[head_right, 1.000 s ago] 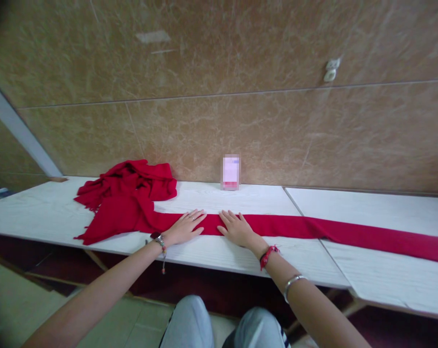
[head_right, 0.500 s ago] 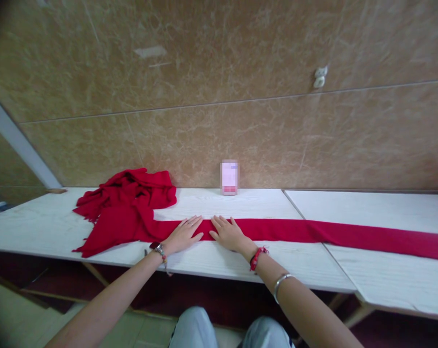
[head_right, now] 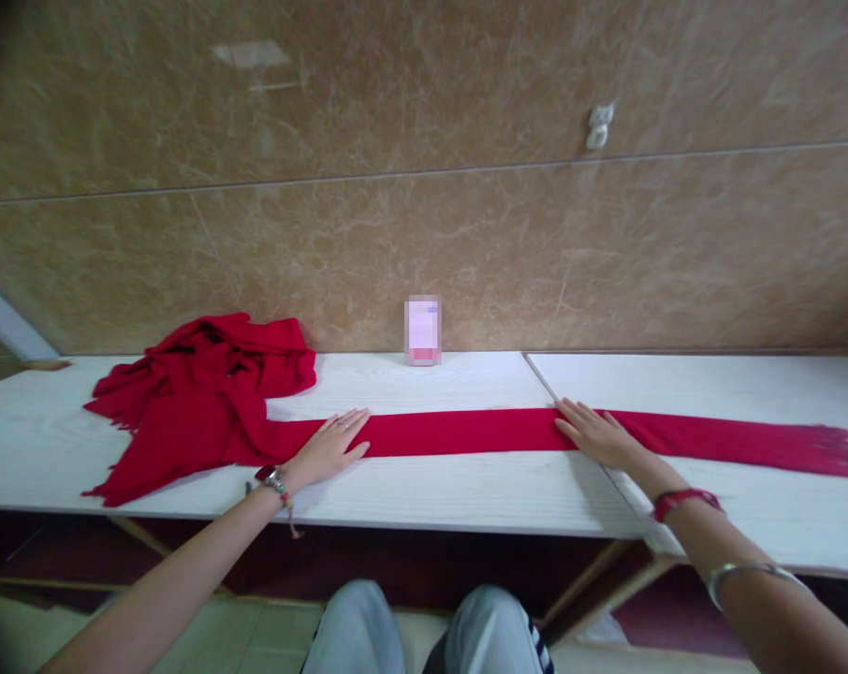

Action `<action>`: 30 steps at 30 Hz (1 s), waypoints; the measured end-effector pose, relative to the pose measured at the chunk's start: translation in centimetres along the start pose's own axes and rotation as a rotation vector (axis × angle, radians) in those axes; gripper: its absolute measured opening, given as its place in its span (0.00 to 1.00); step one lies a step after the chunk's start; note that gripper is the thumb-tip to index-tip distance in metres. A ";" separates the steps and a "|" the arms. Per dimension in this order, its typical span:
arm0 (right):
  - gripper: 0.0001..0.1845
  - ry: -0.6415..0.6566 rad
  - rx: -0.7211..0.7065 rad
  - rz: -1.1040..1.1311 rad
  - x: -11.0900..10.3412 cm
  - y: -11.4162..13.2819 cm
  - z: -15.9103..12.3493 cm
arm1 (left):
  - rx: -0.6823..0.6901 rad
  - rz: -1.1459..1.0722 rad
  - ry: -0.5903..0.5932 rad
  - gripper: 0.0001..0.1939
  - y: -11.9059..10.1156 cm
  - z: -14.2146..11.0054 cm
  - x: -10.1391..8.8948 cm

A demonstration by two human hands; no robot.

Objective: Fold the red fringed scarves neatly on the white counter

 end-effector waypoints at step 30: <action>0.21 0.220 0.274 -0.051 -5.7 -1.5 -3.3 | 0.207 0.034 0.055 0.27 0.0 5.9 1.7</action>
Point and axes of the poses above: each hand's wrist, its own z-axis towards the middle knuckle, its own x-axis out of the palm, y = z × x, the point moved 3 cm from there along z, towards the middle knuckle, and after that the axes turned 2 degrees about x, right-handed, at the moved point
